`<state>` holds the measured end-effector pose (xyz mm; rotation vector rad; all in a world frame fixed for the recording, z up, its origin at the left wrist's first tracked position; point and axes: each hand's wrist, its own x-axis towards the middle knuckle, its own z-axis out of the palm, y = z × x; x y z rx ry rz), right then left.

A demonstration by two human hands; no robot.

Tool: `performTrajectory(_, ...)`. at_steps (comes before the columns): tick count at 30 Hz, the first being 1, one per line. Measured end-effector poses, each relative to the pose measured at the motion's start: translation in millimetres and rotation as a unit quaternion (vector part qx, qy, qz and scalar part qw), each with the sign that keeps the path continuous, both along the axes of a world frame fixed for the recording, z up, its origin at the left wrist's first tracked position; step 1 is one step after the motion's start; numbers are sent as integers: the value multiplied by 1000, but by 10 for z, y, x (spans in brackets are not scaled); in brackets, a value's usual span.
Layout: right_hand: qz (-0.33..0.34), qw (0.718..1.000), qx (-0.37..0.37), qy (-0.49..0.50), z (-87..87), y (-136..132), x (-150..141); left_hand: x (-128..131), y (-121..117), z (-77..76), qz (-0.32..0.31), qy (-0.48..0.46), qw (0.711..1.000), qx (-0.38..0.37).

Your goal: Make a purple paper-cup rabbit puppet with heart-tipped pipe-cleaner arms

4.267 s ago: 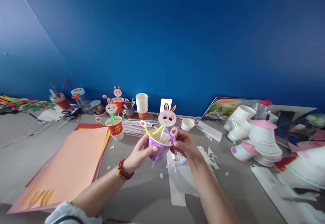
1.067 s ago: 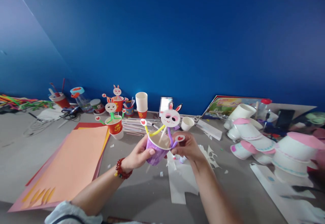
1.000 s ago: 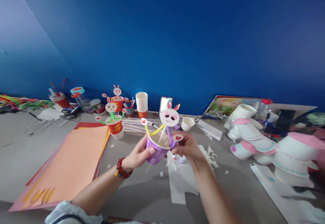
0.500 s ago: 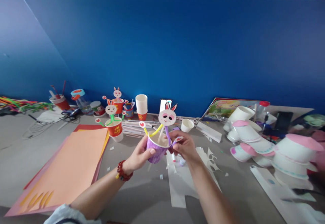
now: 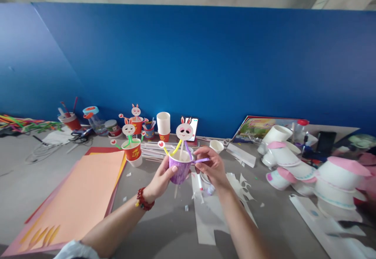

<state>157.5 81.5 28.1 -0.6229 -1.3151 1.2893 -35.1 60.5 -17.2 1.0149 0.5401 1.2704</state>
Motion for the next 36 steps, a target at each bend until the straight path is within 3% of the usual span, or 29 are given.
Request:
performTrajectory(6, -28, 1000, 8, 6, -25, 7, -32, -2, 10, -12, -10, 12, 1000, 7)
performTrajectory(11, -33, 998, -44, 27, -7, -27, -94, -47, 53, -87, 11, 46, 996, 72)
performTrajectory(15, -23, 998, -42, 34, 38, -68, -121, -73, 68, -96, 11, 52, 993, 102)
performTrajectory(21, 46, 998, -28, 9, 105, -91, -35, -84, 59, -86, 0, 29, 998, 59)
performTrajectory(26, 71, 996, -53, -12, 127, -63, -25, -45, 81, -62, 34, -16, 999, 19)
performTrajectory(31, 59, 995, -71, -41, 32, 20, -88, -28, 114, -14, 67, -18, 997, 19)
performTrajectory(36, 107, 981, -105, -127, -158, -47, -139, -70, 101, 6, 92, 10, 996, 6)
